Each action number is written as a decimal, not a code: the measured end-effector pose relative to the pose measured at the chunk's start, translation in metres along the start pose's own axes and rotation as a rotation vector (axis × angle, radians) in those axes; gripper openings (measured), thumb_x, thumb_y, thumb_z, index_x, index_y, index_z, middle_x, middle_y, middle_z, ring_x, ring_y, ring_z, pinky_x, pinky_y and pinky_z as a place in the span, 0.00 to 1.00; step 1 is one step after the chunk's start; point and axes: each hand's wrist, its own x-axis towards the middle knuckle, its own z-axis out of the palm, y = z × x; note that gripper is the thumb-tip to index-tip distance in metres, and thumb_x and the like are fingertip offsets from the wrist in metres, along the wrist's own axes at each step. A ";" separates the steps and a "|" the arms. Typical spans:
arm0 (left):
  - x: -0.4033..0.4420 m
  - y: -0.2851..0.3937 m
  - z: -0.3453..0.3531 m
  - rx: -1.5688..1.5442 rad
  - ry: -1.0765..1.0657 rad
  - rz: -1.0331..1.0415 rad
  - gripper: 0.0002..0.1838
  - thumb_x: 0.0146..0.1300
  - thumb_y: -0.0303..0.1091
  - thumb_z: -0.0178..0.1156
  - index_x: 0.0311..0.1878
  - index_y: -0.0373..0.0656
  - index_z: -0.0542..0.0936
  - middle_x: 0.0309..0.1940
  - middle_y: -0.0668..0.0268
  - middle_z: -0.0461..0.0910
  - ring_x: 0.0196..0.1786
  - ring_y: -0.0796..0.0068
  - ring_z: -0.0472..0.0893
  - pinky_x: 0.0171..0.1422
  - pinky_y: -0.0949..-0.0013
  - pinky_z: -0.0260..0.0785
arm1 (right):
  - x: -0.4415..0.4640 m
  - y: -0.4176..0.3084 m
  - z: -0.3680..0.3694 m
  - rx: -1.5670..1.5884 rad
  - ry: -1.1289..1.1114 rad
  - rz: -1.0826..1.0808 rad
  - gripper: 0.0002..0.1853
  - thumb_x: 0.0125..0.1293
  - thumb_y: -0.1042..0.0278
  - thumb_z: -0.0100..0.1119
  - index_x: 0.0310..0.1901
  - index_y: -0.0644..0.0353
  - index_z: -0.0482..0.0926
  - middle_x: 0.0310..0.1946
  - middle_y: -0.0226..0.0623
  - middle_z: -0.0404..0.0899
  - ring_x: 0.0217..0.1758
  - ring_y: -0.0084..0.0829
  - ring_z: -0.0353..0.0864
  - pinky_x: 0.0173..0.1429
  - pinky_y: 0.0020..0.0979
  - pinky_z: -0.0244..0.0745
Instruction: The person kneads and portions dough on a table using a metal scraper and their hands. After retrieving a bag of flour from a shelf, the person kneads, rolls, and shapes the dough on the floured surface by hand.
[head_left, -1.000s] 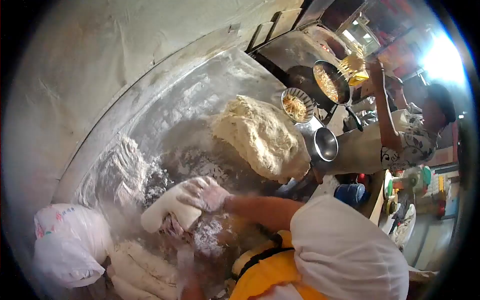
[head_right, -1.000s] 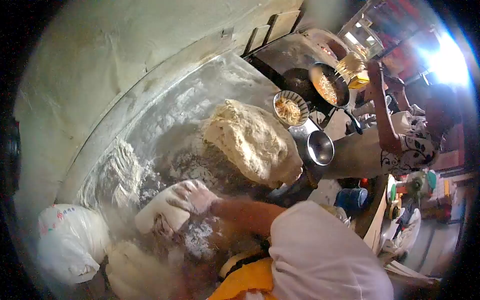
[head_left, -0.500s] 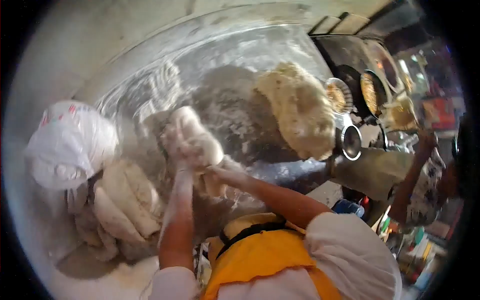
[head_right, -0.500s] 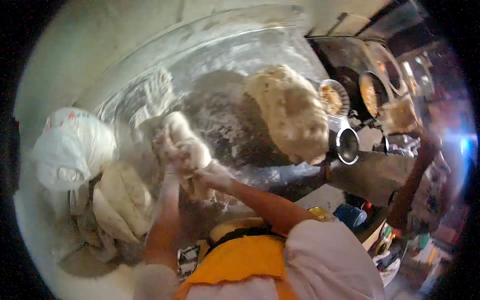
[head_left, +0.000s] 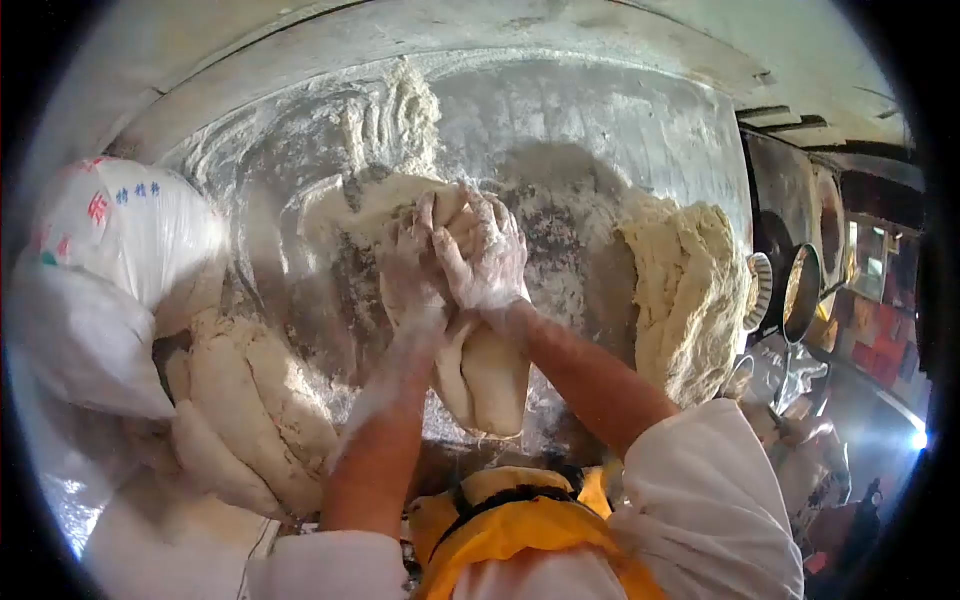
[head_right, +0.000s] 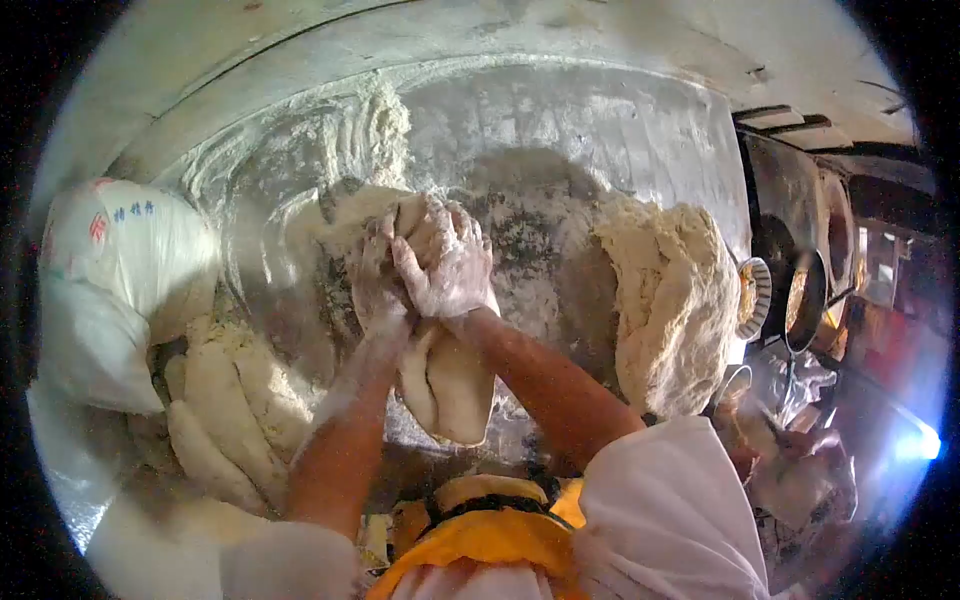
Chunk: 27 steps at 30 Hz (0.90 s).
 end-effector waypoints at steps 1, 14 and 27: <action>0.001 -0.016 0.027 -0.002 0.013 -0.002 0.34 0.67 0.44 0.62 0.76 0.52 0.71 0.64 0.58 0.79 0.69 0.54 0.74 0.73 0.54 0.67 | 0.002 0.000 0.000 0.019 0.000 0.027 0.44 0.70 0.36 0.57 0.79 0.55 0.63 0.74 0.58 0.66 0.77 0.60 0.63 0.79 0.57 0.56; -0.148 0.021 -0.096 -0.237 -0.170 0.542 0.26 0.72 0.52 0.52 0.66 0.50 0.79 0.67 0.54 0.75 0.70 0.49 0.72 0.71 0.42 0.61 | -0.217 -0.008 -0.120 -0.253 -0.148 -0.333 0.38 0.56 0.51 0.74 0.67 0.55 0.71 0.60 0.48 0.74 0.64 0.52 0.73 0.71 0.56 0.67; -0.016 0.008 0.046 -0.103 0.020 0.377 0.35 0.63 0.58 0.62 0.72 0.56 0.69 0.72 0.58 0.69 0.74 0.49 0.68 0.81 0.43 0.53 | -0.007 0.083 -0.053 -0.097 0.089 -0.431 0.41 0.49 0.45 0.75 0.63 0.59 0.76 0.53 0.47 0.80 0.54 0.53 0.81 0.61 0.52 0.75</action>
